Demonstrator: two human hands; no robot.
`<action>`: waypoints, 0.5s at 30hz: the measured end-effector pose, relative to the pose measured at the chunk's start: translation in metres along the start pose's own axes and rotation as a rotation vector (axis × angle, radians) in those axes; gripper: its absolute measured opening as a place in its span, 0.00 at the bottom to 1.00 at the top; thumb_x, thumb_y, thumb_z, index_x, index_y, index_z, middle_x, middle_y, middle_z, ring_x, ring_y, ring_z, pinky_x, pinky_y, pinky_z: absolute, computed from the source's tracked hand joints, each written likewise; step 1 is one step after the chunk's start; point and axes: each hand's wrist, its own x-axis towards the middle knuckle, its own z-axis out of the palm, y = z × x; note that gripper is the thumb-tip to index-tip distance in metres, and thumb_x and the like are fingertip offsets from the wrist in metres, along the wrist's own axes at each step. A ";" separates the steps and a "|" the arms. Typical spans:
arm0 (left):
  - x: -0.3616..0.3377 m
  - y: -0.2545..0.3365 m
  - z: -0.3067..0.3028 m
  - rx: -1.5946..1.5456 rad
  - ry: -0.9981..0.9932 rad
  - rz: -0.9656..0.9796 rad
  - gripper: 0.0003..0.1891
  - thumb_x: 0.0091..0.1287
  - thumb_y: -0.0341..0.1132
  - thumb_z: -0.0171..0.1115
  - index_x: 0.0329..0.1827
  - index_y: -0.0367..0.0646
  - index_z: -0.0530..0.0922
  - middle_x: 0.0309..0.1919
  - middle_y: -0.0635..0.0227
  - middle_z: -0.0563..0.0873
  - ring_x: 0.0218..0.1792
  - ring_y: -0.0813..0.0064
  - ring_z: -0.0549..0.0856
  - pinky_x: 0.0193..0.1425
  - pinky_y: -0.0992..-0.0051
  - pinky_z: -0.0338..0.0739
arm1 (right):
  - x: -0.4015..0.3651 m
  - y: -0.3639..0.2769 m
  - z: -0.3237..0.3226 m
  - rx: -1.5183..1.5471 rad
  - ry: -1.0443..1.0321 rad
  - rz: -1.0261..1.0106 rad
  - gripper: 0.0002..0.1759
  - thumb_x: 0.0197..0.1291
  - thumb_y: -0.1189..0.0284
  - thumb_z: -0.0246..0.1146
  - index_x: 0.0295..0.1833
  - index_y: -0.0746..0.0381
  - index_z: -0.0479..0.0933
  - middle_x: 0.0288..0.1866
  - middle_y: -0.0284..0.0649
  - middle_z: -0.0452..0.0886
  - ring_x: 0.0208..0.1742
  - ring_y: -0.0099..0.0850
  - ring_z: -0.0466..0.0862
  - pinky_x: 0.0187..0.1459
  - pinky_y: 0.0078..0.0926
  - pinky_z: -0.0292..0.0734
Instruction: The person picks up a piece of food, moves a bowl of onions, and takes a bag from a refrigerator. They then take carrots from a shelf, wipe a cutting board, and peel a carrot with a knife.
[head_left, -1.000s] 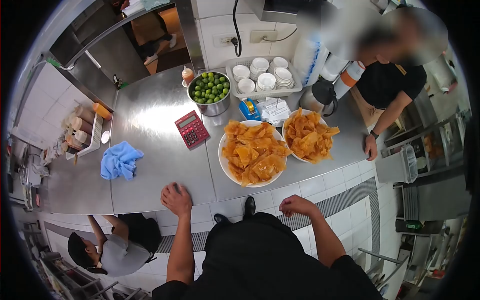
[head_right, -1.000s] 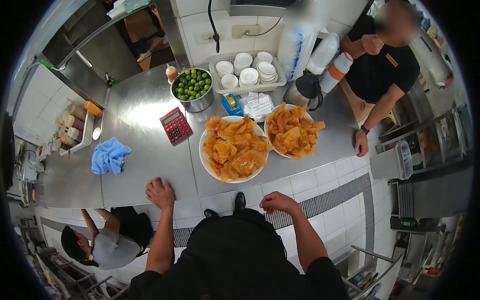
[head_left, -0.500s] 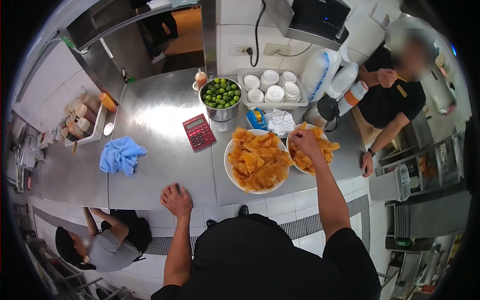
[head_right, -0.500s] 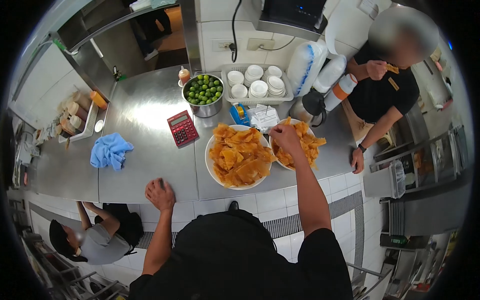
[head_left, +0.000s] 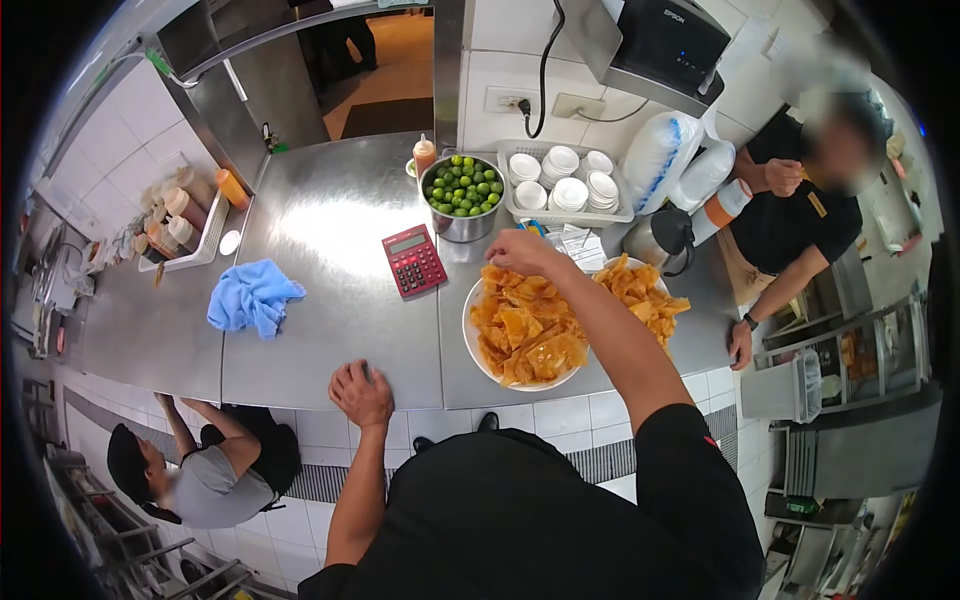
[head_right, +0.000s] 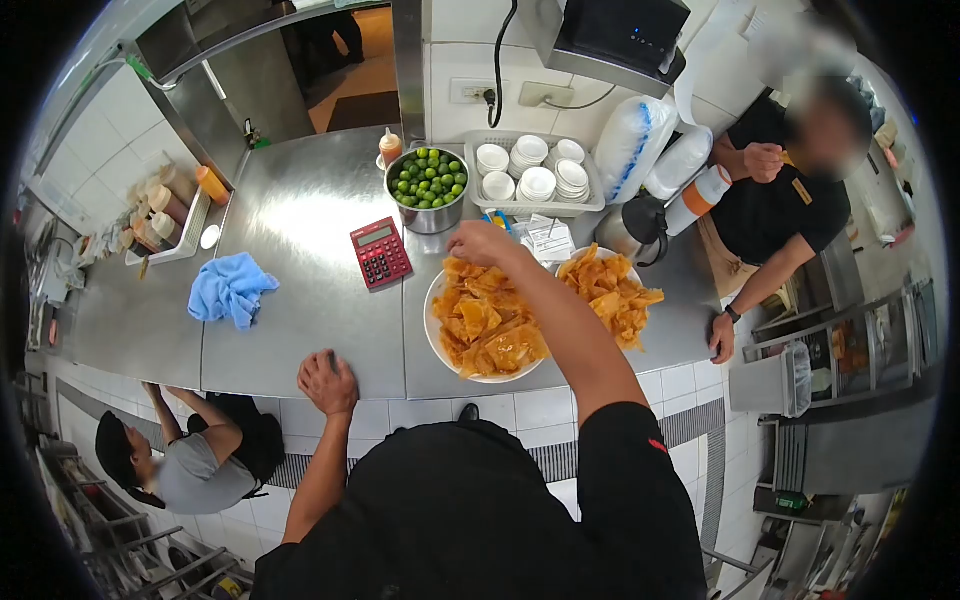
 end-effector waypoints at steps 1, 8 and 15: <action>0.000 0.000 0.000 -0.002 0.008 0.004 0.13 0.60 0.39 0.62 0.47 0.48 0.80 0.50 0.63 0.78 0.60 0.59 0.72 0.70 0.55 0.59 | 0.007 -0.003 0.002 -0.002 -0.002 -0.004 0.14 0.59 0.66 0.62 0.46 0.61 0.85 0.40 0.45 0.87 0.42 0.43 0.85 0.48 0.35 0.79; 0.000 -0.001 0.000 -0.020 0.008 -0.009 0.13 0.60 0.38 0.62 0.47 0.48 0.80 0.50 0.64 0.78 0.60 0.60 0.73 0.70 0.56 0.59 | 0.031 -0.012 0.000 -0.151 -0.257 -0.065 0.12 0.55 0.67 0.64 0.42 0.60 0.85 0.41 0.48 0.86 0.45 0.45 0.85 0.47 0.39 0.79; 0.001 0.000 -0.001 -0.015 -0.002 0.003 0.13 0.60 0.38 0.62 0.47 0.48 0.80 0.50 0.63 0.77 0.60 0.60 0.73 0.70 0.56 0.59 | 0.020 -0.007 -0.020 -0.044 -0.261 0.052 0.11 0.53 0.68 0.63 0.41 0.59 0.85 0.39 0.43 0.87 0.44 0.41 0.85 0.44 0.38 0.79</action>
